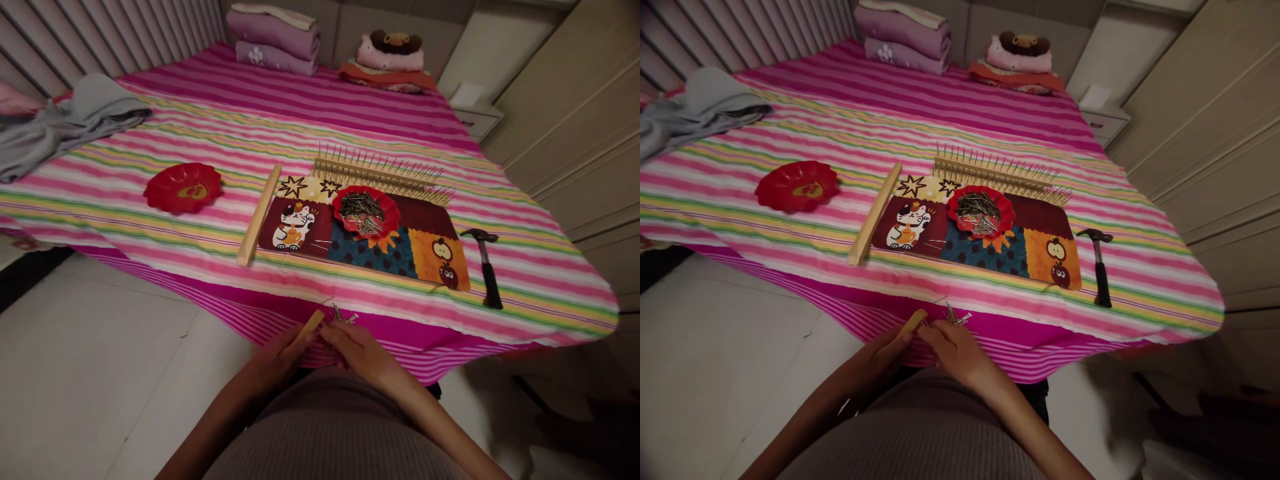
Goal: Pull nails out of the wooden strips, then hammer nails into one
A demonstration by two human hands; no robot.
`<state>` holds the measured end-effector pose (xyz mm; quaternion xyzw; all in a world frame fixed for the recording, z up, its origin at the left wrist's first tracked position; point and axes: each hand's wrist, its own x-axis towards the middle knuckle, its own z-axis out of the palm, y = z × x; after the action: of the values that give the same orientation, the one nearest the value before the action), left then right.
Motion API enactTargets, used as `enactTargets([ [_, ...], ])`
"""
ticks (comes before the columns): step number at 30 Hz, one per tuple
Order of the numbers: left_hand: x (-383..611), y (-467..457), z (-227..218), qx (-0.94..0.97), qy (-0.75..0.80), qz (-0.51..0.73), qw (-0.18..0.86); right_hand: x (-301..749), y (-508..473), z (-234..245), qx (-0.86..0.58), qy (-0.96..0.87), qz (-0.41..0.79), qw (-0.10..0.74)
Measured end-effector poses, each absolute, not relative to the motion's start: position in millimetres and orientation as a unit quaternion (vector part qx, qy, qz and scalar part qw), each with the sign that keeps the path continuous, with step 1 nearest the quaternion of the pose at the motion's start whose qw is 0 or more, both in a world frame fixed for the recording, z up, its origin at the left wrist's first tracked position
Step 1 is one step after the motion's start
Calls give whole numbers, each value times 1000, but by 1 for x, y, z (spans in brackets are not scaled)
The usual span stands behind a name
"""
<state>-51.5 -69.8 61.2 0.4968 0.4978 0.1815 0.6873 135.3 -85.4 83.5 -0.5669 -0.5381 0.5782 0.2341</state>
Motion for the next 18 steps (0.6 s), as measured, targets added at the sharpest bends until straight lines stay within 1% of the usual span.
enactTargets([
  [2, -52, -69, 60, 548, 441, 180, 687, 131, -86, 85, -555, -536, 607, 189],
  [4, -54, -68, 57, 585, 414, 163, 678, 130, -88, 80, -551, -570, 583, 179],
  [7, -60, -69, 48, 623, 415, 124, 651, 130, -93, 68, -545, -641, 503, 197],
  [8, -61, -69, 46, 632, 414, 118, 644, 131, -94, 65, -540, -647, 499, 200],
  [12, -64, -71, 43, 644, 410, 108, 637, 132, -99, 64, -524, -609, 565, 187],
  [16, -63, -73, 45, 650, 438, 102, 613, 132, -101, 63, -531, -648, 501, 218],
  [18, -63, -73, 46, 652, 455, 102, 598, 132, -101, 59, -551, -650, 476, 219],
])
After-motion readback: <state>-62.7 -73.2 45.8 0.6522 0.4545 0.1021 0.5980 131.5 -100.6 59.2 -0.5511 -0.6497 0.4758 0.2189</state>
